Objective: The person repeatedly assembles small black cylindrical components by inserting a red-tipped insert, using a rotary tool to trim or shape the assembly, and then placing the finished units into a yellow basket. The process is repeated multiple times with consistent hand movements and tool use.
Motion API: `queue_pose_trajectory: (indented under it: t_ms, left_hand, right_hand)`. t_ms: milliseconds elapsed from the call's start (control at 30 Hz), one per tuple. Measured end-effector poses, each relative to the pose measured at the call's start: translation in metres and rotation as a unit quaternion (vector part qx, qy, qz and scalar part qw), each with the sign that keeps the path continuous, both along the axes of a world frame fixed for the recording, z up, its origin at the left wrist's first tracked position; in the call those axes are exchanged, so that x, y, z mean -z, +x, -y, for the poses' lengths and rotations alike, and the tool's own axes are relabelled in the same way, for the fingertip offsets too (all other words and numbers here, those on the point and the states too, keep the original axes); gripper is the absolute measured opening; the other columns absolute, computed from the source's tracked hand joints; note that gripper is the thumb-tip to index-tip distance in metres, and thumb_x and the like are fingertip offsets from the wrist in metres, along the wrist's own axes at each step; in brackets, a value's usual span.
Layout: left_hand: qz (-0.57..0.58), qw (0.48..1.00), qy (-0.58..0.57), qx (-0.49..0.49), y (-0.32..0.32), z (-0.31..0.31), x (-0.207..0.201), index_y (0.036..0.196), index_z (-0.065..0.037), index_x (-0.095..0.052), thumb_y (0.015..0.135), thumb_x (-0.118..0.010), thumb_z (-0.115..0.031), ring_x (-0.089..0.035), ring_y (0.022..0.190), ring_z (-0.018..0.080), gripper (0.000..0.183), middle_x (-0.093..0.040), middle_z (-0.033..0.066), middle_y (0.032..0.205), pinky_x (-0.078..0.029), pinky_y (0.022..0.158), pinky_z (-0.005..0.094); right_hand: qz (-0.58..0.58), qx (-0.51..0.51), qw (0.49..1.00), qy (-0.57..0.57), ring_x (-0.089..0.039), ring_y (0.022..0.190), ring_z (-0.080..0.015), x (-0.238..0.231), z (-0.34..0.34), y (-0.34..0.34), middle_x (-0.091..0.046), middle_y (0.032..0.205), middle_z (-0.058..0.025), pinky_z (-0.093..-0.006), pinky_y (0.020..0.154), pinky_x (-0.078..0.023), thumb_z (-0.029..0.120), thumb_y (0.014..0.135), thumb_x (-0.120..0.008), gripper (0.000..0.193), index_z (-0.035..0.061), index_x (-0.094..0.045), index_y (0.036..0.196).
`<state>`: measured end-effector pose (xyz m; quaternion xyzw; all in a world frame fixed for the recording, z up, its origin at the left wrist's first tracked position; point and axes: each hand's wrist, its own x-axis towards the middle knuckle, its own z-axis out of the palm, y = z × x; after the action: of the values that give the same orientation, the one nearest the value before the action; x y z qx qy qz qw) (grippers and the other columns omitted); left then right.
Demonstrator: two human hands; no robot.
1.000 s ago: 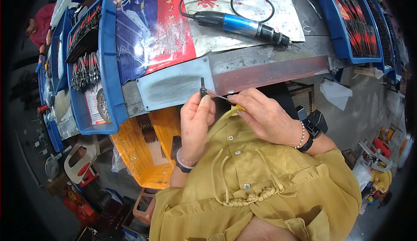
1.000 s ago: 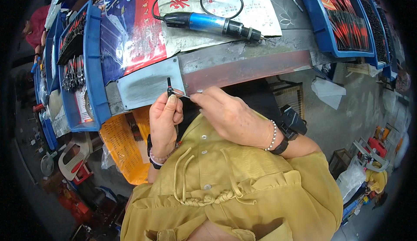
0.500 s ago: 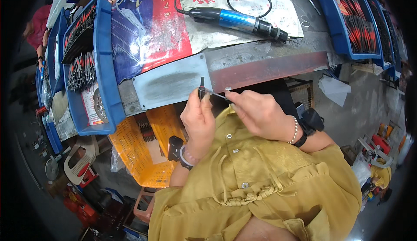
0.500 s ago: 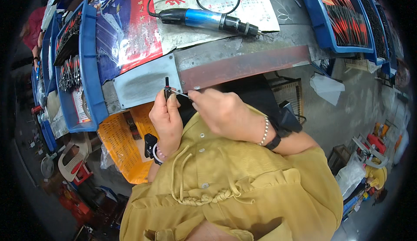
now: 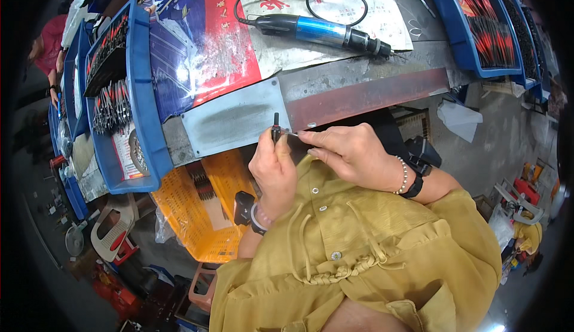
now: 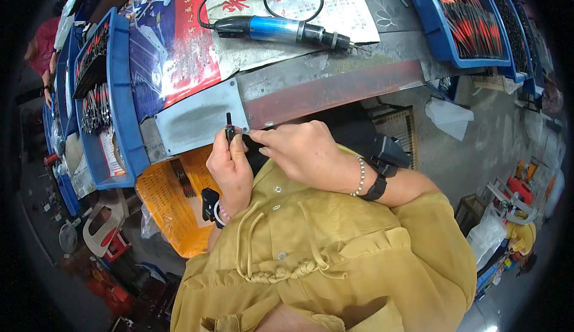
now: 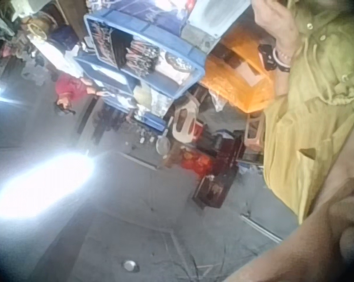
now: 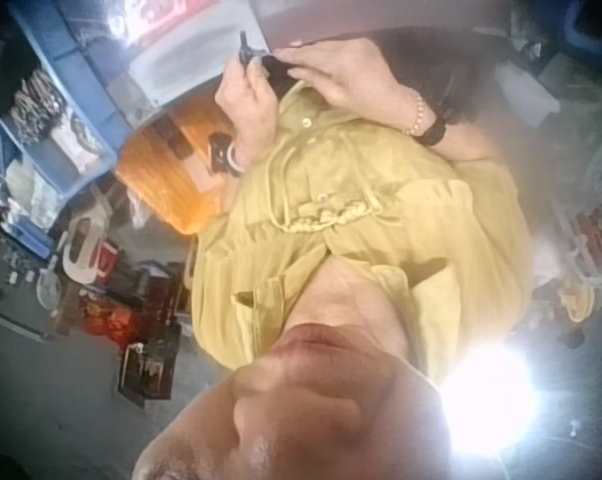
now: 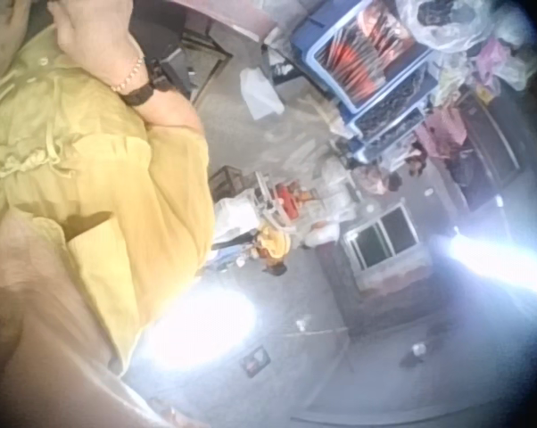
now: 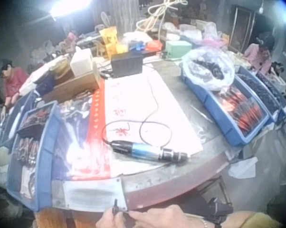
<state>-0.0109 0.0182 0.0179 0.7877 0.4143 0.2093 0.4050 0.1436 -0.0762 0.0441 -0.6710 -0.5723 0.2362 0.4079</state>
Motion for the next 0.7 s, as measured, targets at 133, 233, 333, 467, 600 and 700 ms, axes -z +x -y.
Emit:
queue_pose_trajectory:
  t_ms: [133,233,333,467,600,700]
  left_hand:
    - [0.003,0.997,0.077,-0.007,0.003,-0.002,0.011,0.1,0.001,-0.059,0.095,-0.052,-0.005,-0.054,0.057,0.0153,0.011,-0.055,0.0084,0.067,-0.044,0.055,0.0301]
    - [0.007,0.996,0.093,-0.009,0.004,-0.001,0.014,0.1,0.001,-0.059,0.095,-0.053,-0.006,-0.055,0.059,0.0158,0.011,-0.055,0.0087,0.067,-0.046,0.057,0.0312]
    - [0.038,0.999,0.014,0.001,0.006,-0.001,0.004,0.103,0.0,-0.059,0.097,-0.052,-0.007,-0.052,0.058,0.012,0.012,-0.055,0.0043,0.069,-0.042,0.055,0.0268]
    - [0.209,0.873,-0.439,-0.028,0.008,-0.006,-0.021,0.119,0.003,-0.056,0.099,-0.051,-0.012,-0.045,0.065,0.0056,0.025,-0.054,-0.0001,0.081,-0.036,0.057,0.019]
    - [0.262,0.786,-0.558,-0.038,0.011,-0.016,-0.033,0.122,0.006,-0.055,0.098,-0.054,-0.009,-0.052,0.074,0.0095,0.028,-0.058,0.0016,0.09,-0.043,0.067,0.0222]
    - [0.255,0.753,-0.604,-0.056,0.016,-0.021,-0.032,0.115,0.006,-0.062,0.094,-0.062,-0.008,-0.054,0.078,0.01,0.026,-0.063,0.0034,0.094,-0.045,0.072,0.0227]
  right_hand:
    - [-0.268,0.049,0.961,-0.035,-0.07,0.079,-0.0215,0.021,0.0,-0.004,-0.07,0.089,-0.0184,-0.0273,0.07,-0.053,0.008,0.08,-0.069,0.027,0.0018,-0.07,0.107]
    - [-0.461,0.058,0.877,-0.121,-0.069,0.086,-0.0186,0.021,0.0,-0.002,-0.07,0.097,-0.0186,-0.0275,0.076,-0.052,0.01,0.083,-0.069,0.028,-0.0009,-0.068,0.109]
    - [-0.519,0.037,0.839,-0.161,-0.068,0.09,-0.0191,0.007,-0.004,0.009,-0.07,0.101,-0.0168,-0.0299,0.079,-0.052,0.011,0.086,-0.068,0.03,-0.0031,-0.065,0.111]
    - [-0.14,0.05,0.989,-0.02,-0.067,0.093,-0.018,-0.018,0.02,0.056,-0.069,0.106,-0.0126,-0.0308,0.081,-0.052,0.006,0.088,-0.065,0.028,-0.0046,-0.062,0.113]
    - [0.205,0.301,0.931,-0.009,-0.063,0.083,-0.0393,-0.006,0.034,0.133,-0.063,0.089,-0.0223,-0.0432,0.073,-0.051,0.007,0.089,-0.057,0.032,0.0009,-0.052,0.12]
    - [0.331,0.315,0.887,-0.071,-0.061,0.09,-0.0372,0.006,0.027,0.167,-0.061,0.093,-0.019,-0.0445,0.074,-0.049,0.004,0.087,-0.057,0.03,0.0032,-0.052,0.116]
